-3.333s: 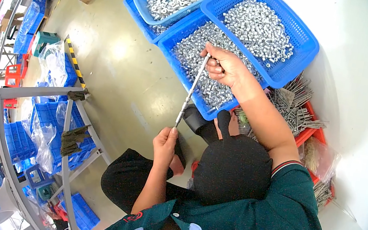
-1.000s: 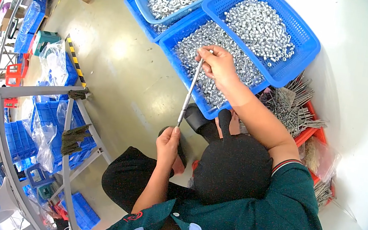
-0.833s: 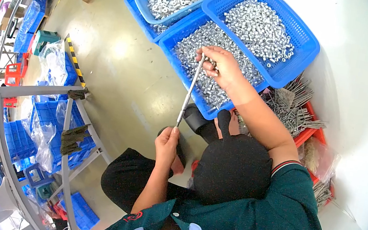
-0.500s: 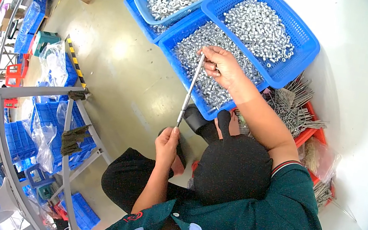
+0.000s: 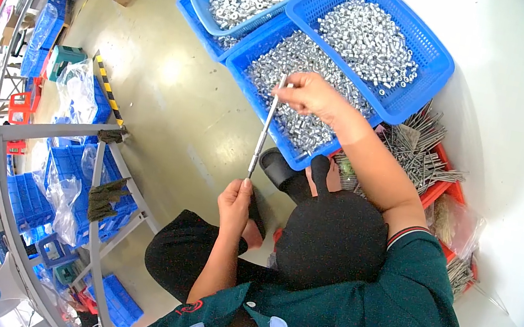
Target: Assembling small metal ring-like components onto a thin metal rod.
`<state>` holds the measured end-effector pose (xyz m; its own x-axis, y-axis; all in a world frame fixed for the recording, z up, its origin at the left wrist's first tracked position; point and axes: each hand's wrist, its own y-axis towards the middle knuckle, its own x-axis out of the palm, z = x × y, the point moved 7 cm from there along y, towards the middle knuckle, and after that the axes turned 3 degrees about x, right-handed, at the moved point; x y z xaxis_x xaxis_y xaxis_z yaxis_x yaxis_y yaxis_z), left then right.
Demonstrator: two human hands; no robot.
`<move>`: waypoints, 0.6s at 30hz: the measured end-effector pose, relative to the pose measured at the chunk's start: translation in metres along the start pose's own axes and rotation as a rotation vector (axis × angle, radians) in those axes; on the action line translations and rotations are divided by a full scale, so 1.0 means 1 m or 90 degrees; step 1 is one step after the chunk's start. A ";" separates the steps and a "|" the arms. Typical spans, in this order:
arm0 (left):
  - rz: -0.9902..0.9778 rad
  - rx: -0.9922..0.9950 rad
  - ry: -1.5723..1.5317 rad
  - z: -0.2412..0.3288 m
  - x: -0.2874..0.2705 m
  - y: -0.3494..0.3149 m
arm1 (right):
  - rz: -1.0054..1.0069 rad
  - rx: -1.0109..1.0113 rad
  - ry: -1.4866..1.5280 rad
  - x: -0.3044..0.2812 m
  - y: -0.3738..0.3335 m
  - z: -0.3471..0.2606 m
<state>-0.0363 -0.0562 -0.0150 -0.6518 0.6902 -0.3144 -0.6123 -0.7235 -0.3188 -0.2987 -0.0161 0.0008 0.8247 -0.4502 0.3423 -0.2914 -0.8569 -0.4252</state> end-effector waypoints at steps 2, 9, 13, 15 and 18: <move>0.011 -0.028 -0.015 0.001 0.000 0.000 | -0.044 0.004 -0.029 0.017 -0.003 0.008; 0.007 -0.073 -0.083 -0.001 0.000 0.000 | 0.007 0.030 -0.018 -0.006 0.000 0.016; 0.002 -0.048 -0.059 -0.003 -0.002 0.000 | 0.036 -0.008 0.330 -0.011 -0.003 0.003; 0.000 -0.040 -0.046 -0.004 -0.002 0.000 | -0.003 -0.021 0.384 -0.015 0.000 0.004; 0.002 -0.015 -0.014 -0.003 -0.002 -0.001 | -0.046 -0.037 0.456 -0.022 0.003 0.008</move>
<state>-0.0336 -0.0570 -0.0168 -0.6641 0.6869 -0.2953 -0.5994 -0.7252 -0.3388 -0.3141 -0.0067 -0.0151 0.3291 -0.4287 0.8414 -0.2901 -0.8938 -0.3419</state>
